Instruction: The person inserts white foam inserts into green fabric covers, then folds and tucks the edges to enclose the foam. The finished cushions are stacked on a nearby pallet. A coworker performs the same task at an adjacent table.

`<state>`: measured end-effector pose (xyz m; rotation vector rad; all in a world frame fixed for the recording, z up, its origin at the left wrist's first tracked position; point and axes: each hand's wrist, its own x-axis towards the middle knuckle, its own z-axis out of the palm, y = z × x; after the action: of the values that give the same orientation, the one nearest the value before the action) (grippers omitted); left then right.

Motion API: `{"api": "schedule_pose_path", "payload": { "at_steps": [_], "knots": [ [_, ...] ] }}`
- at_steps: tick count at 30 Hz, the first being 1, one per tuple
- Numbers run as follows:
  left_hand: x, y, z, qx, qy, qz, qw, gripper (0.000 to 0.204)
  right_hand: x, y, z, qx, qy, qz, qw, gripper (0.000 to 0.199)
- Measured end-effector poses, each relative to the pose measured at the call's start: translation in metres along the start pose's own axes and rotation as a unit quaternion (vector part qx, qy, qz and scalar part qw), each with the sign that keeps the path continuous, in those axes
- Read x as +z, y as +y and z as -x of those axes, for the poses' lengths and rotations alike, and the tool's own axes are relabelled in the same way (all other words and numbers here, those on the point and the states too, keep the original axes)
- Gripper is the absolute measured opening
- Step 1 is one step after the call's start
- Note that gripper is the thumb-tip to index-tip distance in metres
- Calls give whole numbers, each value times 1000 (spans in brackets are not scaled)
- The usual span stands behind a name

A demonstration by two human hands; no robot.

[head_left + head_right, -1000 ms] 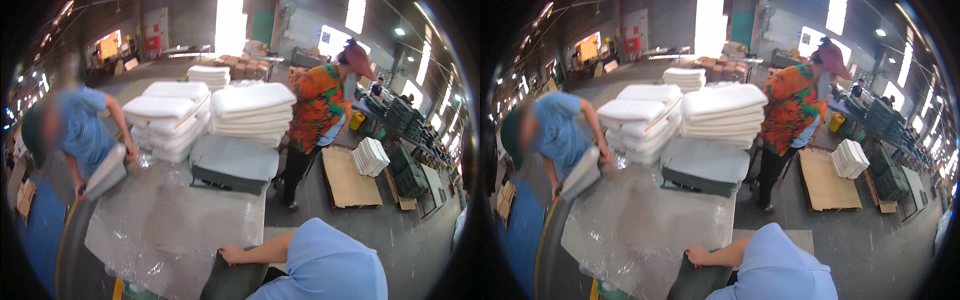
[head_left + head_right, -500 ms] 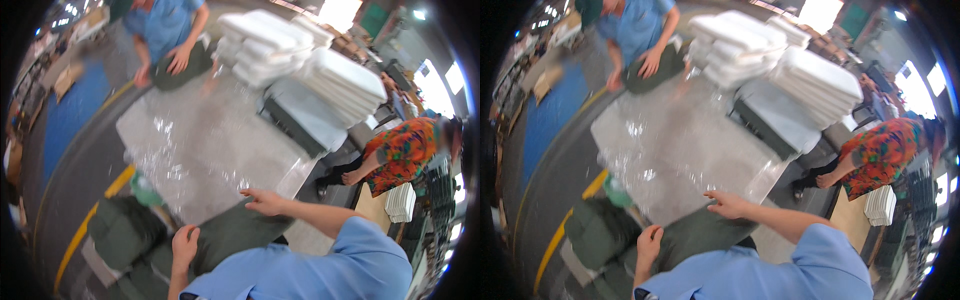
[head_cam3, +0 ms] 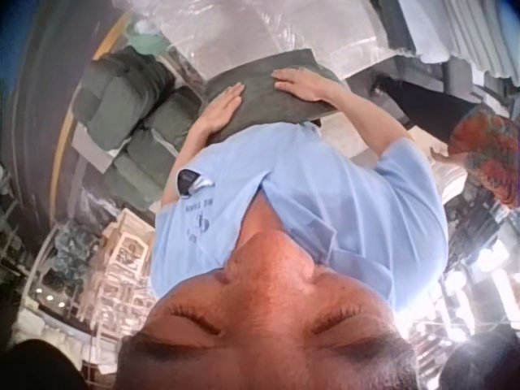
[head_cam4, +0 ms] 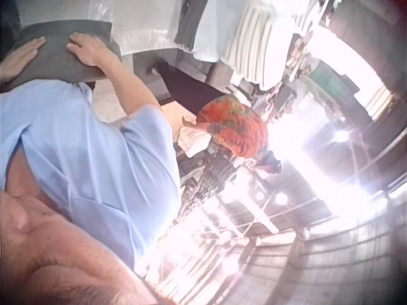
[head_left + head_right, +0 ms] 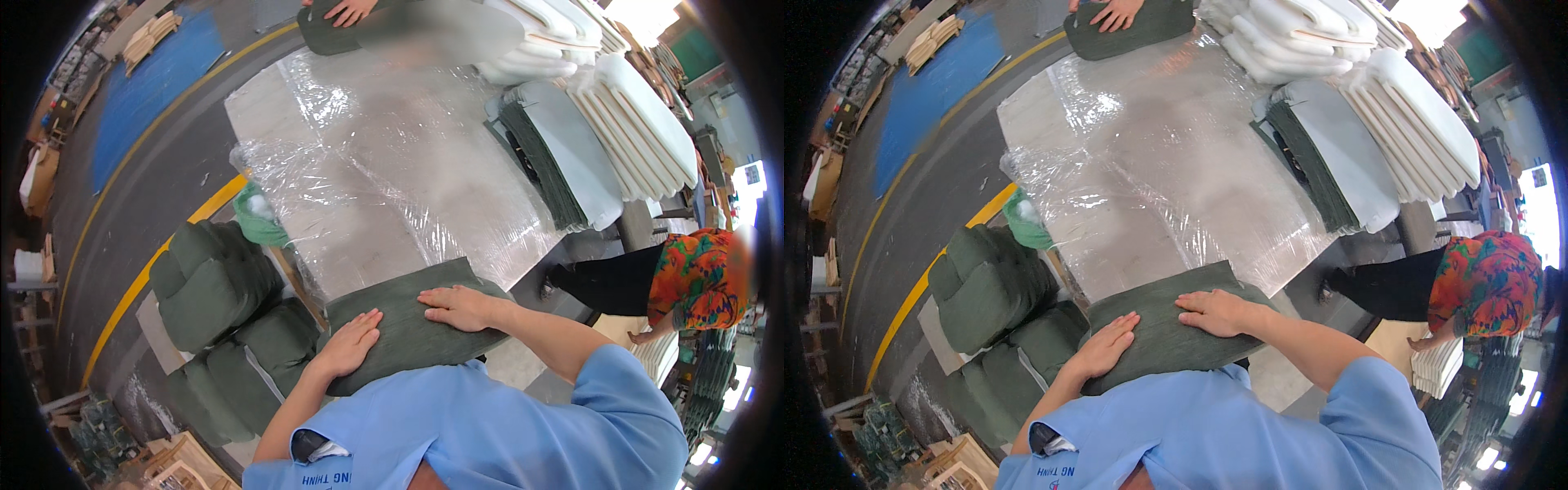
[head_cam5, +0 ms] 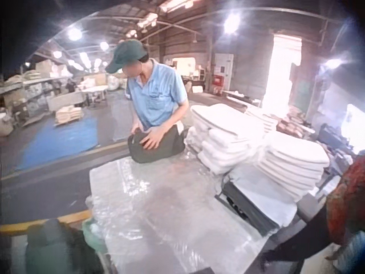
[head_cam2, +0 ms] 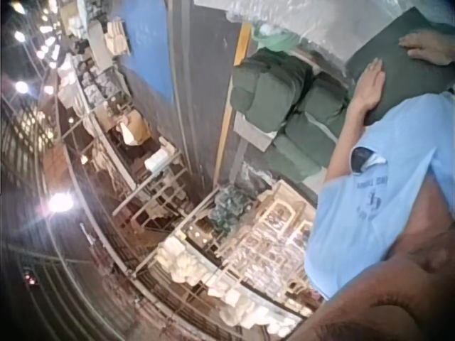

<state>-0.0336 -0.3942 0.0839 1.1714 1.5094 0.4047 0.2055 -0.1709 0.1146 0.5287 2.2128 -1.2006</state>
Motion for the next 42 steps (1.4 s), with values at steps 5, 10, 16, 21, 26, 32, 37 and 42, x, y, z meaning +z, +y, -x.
{"api": "schedule_pose_path", "payload": {
  "at_steps": [5, 10, 16, 21, 26, 32, 37, 42],
  "knots": [
    [-5, -11, -10, -24, 106, 23, 994, 50, -7, 18, -21, 4, 21, -48, 999, 61],
    [-13, -23, 15, -128, 358, 54, 923, 38, -10, 32, -10, 8, 115, -47, 992, 52],
    [38, -60, 68, -168, 345, 572, 725, 51, -23, -76, 75, -191, 48, -73, 978, 68],
    [3, -46, 45, -176, 372, 723, 555, 34, 0, -103, 48, -178, 152, 207, 950, 82],
    [-48, 0, 28, -101, 365, 721, 581, 35, -28, -113, 32, -87, 218, 186, 954, 69],
    [-66, 54, 16, 81, 439, 520, 728, 80, -67, -102, 71, -88, 406, -240, 878, 47],
    [-86, 93, -19, 7, 309, 343, 887, 69, -62, -118, 77, -234, 449, -512, 694, 56],
    [-129, 103, -33, 40, 317, 89, 943, 41, -18, -127, 88, -187, 321, -610, 700, 70]
  ]
}}
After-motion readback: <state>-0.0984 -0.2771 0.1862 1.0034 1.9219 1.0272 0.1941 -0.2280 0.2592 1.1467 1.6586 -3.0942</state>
